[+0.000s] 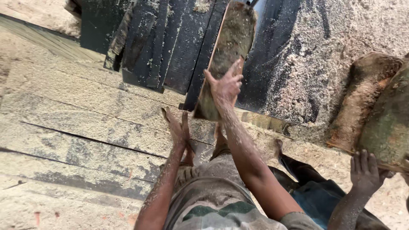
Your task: The person feeds wooden logs into a large table saw by hand to cut them into segments while an assistant moves the cut pieces aside.
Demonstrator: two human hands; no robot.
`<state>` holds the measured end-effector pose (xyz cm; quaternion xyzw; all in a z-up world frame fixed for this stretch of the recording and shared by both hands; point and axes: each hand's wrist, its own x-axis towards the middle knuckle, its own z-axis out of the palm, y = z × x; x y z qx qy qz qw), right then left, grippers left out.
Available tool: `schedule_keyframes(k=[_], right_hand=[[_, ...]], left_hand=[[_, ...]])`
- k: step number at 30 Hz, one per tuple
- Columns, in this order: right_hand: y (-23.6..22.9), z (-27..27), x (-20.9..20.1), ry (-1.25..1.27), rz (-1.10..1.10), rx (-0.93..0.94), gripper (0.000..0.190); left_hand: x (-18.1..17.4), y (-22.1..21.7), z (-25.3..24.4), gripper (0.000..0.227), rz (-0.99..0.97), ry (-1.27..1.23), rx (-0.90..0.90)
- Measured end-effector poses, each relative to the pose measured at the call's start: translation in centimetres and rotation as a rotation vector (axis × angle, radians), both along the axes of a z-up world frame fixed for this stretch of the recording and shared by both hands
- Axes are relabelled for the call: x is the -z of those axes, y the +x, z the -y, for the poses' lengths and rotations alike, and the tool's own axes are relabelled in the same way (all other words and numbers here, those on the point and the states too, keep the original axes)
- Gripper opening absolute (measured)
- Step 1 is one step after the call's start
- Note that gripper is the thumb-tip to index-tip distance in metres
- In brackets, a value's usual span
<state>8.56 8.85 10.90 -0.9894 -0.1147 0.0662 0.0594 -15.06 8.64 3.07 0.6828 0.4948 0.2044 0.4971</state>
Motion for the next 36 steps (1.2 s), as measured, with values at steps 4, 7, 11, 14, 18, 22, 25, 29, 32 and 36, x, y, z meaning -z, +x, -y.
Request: schedule_keyframes(k=[4, 7, 11, 14, 18, 22, 25, 29, 32, 36], right_hand=[[0.6, -2.3, -0.9, -0.061, 0.061, 0.004, 0.141], [0.9, -0.1, -1.8, 0.012, -0.105, -0.018, 0.137], [1.1, 5.9, -1.4, 0.56, -0.293, -0.063, 0.123], [-2.7, 9.7, 3.1, 0.721, -0.041, -0.176, 0.081], [-5.3, 9.8, 6.7, 1.008, -0.245, 0.271, 0.073], [-2.7, 6.7, 5.1, 1.001, -0.332, 0.355, 0.07], [-1.7, 6.9, 3.3, 0.994, -0.267, 0.262, 0.067], [1.0, 5.1, 2.3, 0.997, -0.203, 0.191, 0.063], [2.5, 4.9, 2.8, 1.034, -0.288, 0.207, 0.062], [5.6, 3.4, 3.2, 1.075, -0.226, 0.22, 0.061]], left_hand=[[-4.2, -0.3, 1.7, 0.106, -0.024, 0.236, 0.205], [-6.3, 0.6, 2.7, 0.107, -0.302, 0.594, 0.504], [-7.5, 2.7, 1.0, 0.11, -0.363, 0.537, 0.725], [-5.9, 3.8, 0.5, 0.097, -0.048, 0.639, 0.608], [-2.9, 5.2, 0.6, 0.058, -0.29, 0.793, 0.592], [-1.2, 7.4, -1.0, 0.049, -0.158, 0.792, 0.561], [-0.9, 8.3, -1.0, 0.048, -0.168, 0.806, 0.56], [-1.8, 11.4, -3.2, 0.047, -0.303, 0.938, 0.609], [-2.0, 12.3, -3.3, 0.051, -0.174, 0.771, 0.568], [-1.0, 15.7, -5.3, 0.05, -0.408, 1.14, 0.597]])
